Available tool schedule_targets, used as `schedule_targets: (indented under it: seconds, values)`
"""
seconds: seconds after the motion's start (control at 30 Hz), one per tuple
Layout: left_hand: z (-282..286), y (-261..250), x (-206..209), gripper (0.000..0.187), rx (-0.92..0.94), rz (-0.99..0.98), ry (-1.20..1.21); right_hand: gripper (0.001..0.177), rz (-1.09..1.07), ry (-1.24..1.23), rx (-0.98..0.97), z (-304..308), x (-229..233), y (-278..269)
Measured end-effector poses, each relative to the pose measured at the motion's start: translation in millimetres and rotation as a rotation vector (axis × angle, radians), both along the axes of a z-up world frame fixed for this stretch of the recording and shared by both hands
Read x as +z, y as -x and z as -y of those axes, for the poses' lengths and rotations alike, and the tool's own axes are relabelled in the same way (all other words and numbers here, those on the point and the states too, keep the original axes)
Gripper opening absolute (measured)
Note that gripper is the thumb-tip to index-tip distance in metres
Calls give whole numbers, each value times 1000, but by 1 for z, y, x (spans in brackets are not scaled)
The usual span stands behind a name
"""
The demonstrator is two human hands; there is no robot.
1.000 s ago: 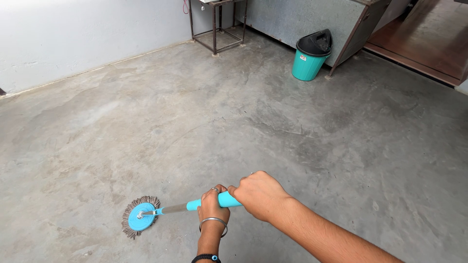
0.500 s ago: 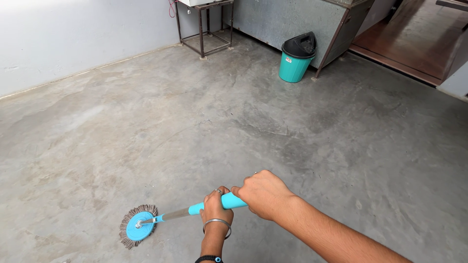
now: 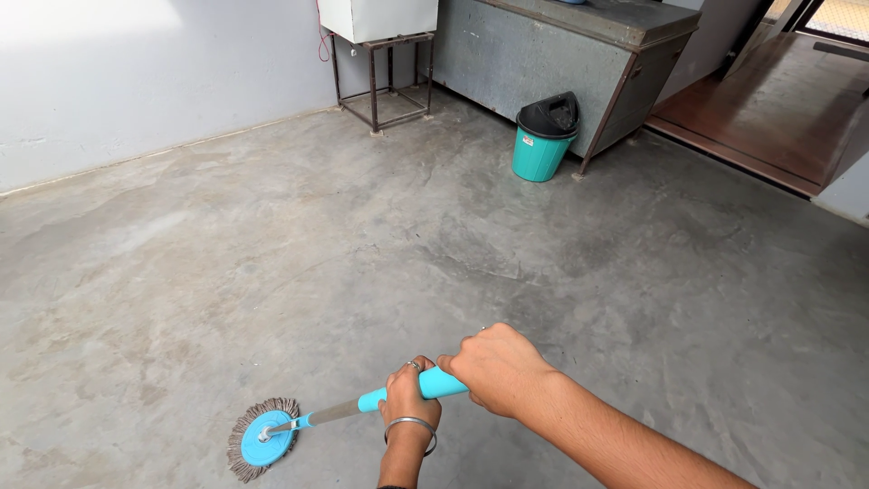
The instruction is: The recorder uses a round mop on a long handle to clean a concrete floor in a hallway or utility area.
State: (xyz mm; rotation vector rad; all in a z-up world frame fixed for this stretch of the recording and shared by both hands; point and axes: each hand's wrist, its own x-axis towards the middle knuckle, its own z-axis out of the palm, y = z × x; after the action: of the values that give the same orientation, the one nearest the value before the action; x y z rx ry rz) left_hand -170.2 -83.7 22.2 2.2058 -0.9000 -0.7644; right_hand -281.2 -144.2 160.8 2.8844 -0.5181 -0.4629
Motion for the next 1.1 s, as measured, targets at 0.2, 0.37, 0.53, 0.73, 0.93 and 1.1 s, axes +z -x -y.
schedule_targets:
  seconds: [0.2,0.37,0.53,0.73,0.93,1.1]
  values:
    - [17,36,10,41,-26,-17,-23,40,-26,12,-47,16,2,34]
    - [36,56,9,41,-50,-14,-9,35,-25,19,-74,30,7,57]
    - [58,70,12,40,-89,-15,-3,35,3,38,-87,47,16,71]
    - [97,82,20,42,-86,-29,30,33,-33,57,-146,80,29,81]
    - [151,87,30,47,-79,-53,4,47,-36,41,-209,131,43,81]
    - [193,81,41,46,-64,-59,50,50,-48,92,-205,172,56,69]
